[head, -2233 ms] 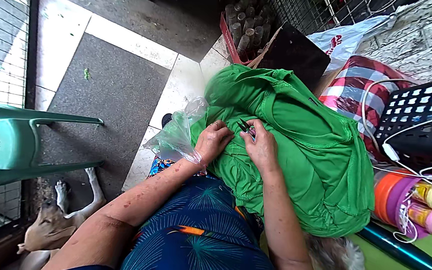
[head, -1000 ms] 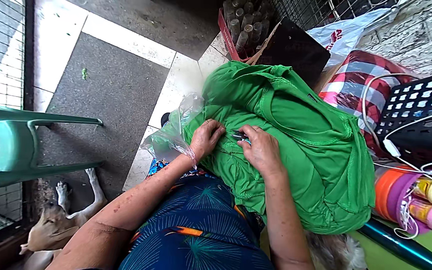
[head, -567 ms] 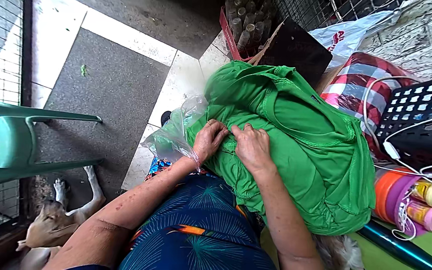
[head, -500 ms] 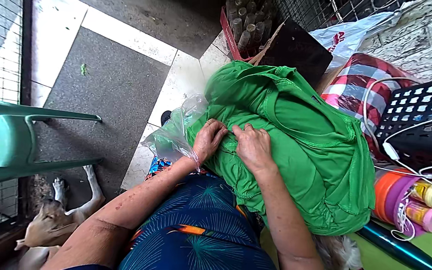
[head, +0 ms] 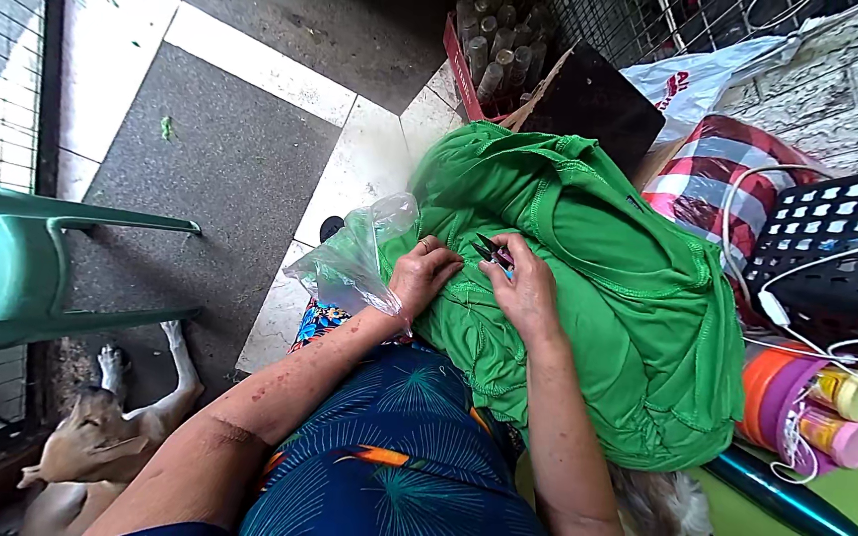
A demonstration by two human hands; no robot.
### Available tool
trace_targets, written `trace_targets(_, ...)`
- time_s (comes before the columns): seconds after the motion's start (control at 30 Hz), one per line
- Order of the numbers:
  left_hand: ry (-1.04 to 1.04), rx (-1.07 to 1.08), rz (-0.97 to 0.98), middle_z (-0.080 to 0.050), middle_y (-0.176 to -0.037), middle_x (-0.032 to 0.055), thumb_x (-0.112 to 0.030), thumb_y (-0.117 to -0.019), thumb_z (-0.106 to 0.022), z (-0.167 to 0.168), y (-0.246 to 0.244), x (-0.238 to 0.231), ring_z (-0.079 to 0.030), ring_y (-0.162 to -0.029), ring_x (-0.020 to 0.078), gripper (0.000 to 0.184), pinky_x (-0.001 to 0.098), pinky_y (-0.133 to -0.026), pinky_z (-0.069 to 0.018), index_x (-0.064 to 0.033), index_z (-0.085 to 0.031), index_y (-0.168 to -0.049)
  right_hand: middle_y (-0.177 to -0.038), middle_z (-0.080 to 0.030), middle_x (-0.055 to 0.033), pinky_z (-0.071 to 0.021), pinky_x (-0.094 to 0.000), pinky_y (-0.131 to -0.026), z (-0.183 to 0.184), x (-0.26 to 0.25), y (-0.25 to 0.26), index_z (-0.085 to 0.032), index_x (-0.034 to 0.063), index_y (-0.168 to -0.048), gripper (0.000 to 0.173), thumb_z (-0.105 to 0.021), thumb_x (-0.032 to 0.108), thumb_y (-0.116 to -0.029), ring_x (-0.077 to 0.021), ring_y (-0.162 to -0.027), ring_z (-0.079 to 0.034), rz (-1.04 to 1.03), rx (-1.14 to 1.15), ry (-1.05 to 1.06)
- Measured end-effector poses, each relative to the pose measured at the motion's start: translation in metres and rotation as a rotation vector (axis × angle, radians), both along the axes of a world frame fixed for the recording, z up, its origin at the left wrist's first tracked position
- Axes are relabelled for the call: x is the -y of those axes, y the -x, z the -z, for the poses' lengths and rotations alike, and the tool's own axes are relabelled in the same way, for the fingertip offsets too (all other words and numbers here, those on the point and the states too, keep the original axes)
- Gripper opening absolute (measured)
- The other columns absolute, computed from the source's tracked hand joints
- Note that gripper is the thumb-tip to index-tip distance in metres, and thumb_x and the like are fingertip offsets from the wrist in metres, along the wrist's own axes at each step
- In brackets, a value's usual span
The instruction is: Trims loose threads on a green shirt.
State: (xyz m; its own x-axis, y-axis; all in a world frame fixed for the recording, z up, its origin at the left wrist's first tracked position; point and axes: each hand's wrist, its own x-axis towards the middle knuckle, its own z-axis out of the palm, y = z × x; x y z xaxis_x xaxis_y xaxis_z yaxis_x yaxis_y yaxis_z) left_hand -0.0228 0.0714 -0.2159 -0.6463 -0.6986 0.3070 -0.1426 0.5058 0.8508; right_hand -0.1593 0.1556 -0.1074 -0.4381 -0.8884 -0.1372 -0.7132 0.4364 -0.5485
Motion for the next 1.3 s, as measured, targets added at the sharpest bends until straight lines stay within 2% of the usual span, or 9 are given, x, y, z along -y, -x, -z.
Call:
trace_targets(0.1, 0.027, 0.114, 0.033, -0.067, -0.096, 0.0206, -0.008, -0.0950, -0.066, -0.006, 0.002, 0.002, -0.069, -0.086, 0.0319, 0.012, 0.0413, -0.075, -0.0576, 0.0026, -0.072, -0.094, -0.097, -0.071, -0.0219, -0.0550, -0.0547, -0.071, 0.004, -0.001, -0.003, -0.066, -0.0028, -0.120, 0.028, -0.071, 0.006, -0.0944, -0.0375, -0.085, -0.071, -0.025, -0.048, 0.040)
trace_targets(0.3, -0.196, 0.178, 0.239, -0.065, -0.105, 0.0269, -0.005, -0.1008, -0.054, -0.011, -0.006, 0.022, -0.066, -0.100, 0.0389, 0.020, 0.0491, -0.089, -0.0526, 0.0099, -0.067, -0.099, -0.100, -0.072, -0.0235, -0.0533, -0.0596, -0.076, -0.004, -0.001, -0.004, -0.070, -0.0008, -0.117, 0.025, -0.073, 0.004, -0.0921, -0.0413, -0.091, -0.071, -0.071, -0.116, -0.087)
trace_targets(0.63, -0.308, 0.186, 0.204, -0.067, -0.100, 0.0172, -0.009, -0.1088, -0.042, -0.025, -0.021, 0.015, -0.067, -0.093, 0.0234, 0.020, 0.0390, -0.089, -0.0540, 0.0043, -0.057, -0.113, -0.094, -0.070, -0.0247, -0.0520, -0.0555, -0.073, -0.004, 0.012, -0.016, -0.073, 0.0017, -0.111, 0.019, -0.069, 0.003, -0.0930, -0.0418, -0.084, -0.070, -0.222, -0.320, -0.260)
trace_targets(0.8, -0.505, 0.072, 0.124, -0.068, -0.101, 0.0139, -0.012, -0.1110, -0.032, -0.027, -0.026, 0.013, -0.068, -0.087, 0.0121, 0.026, 0.0306, -0.084, -0.0564, 0.0059, -0.052, -0.115, -0.088, -0.069, -0.0225, -0.0515, -0.0535, -0.069, 0.005, 0.011, -0.015, -0.074, 0.0025, -0.106, 0.014, -0.067, 0.003, -0.0933, -0.0399, -0.079, -0.070, -0.228, -0.376, -0.188)
trace_targets(0.93, -0.849, -0.101, -0.056, -0.065, -0.093, 0.0008, -0.015, -0.1106, -0.029, -0.019, -0.024, 0.019, -0.066, -0.079, 0.0032, 0.024, 0.0244, -0.080, -0.0568, -0.0006, -0.047, -0.109, -0.098, -0.071, -0.0251, -0.0532, -0.0606, -0.076, 0.003, 0.009, -0.008, -0.067, -0.0019, -0.119, 0.022, -0.063, 0.008, -0.0998, -0.0436, -0.089, -0.071, -0.082, -0.164, -0.125)
trace_targets(1.0, -0.916, -0.117, -0.132, -0.064, -0.094, 0.0000, -0.014, -0.1108, -0.029, -0.022, -0.026, 0.019, -0.065, -0.079, 0.0024, 0.021, 0.0237, -0.079, -0.0568, -0.0017, -0.046, -0.109, -0.101, -0.070, -0.0257, -0.0538, -0.0599, -0.075, 0.002, 0.006, -0.005, -0.062, -0.0038, -0.125, 0.029, -0.065, 0.010, -0.0999, -0.0430, -0.089, -0.070, -0.004, -0.054, -0.045)
trace_targets(1.13, -0.704, 0.102, -0.033, -0.067, -0.100, 0.0132, -0.012, -0.1088, -0.046, -0.046, -0.032, 0.014, -0.067, -0.081, 0.0114, 0.022, 0.0305, -0.080, -0.0575, 0.0054, -0.055, -0.119, -0.101, -0.070, -0.0237, -0.0544, -0.0561, -0.074, 0.003, 0.003, -0.005, -0.061, -0.0038, -0.125, 0.029, -0.066, 0.009, -0.0990, -0.0389, -0.088, -0.070, 0.031, 0.010, 0.030)
trace_targets(1.23, -0.453, 0.205, -0.011, -0.071, -0.090, 0.0164, -0.013, -0.1035, -0.058, -0.038, -0.012, 0.020, -0.071, -0.076, 0.0194, 0.022, 0.0367, -0.076, -0.0598, 0.0066, -0.066, -0.108, -0.101, -0.070, -0.0238, -0.0534, -0.0572, -0.073, 0.002, 0.006, -0.007, -0.062, -0.0038, -0.125, 0.030, -0.067, 0.009, -0.0985, -0.0403, -0.088, -0.070, 0.025, -0.021, -0.006)
trace_targets(1.3, -0.354, 0.335, 0.004, -0.070, -0.088, 0.0209, -0.019, -0.1028, -0.060, -0.039, 0.002, 0.027, -0.070, -0.080, 0.0295, 0.029, 0.0466, -0.079, -0.0554, 0.0088, -0.069, -0.102, -0.102, -0.070, -0.0242, -0.0535, -0.0582, -0.074, 0.002, 0.006, -0.007, -0.062, -0.0041, -0.125, 0.030, -0.066, 0.009, -0.0986, -0.0410, -0.089, -0.070, 0.025, -0.029, -0.022)
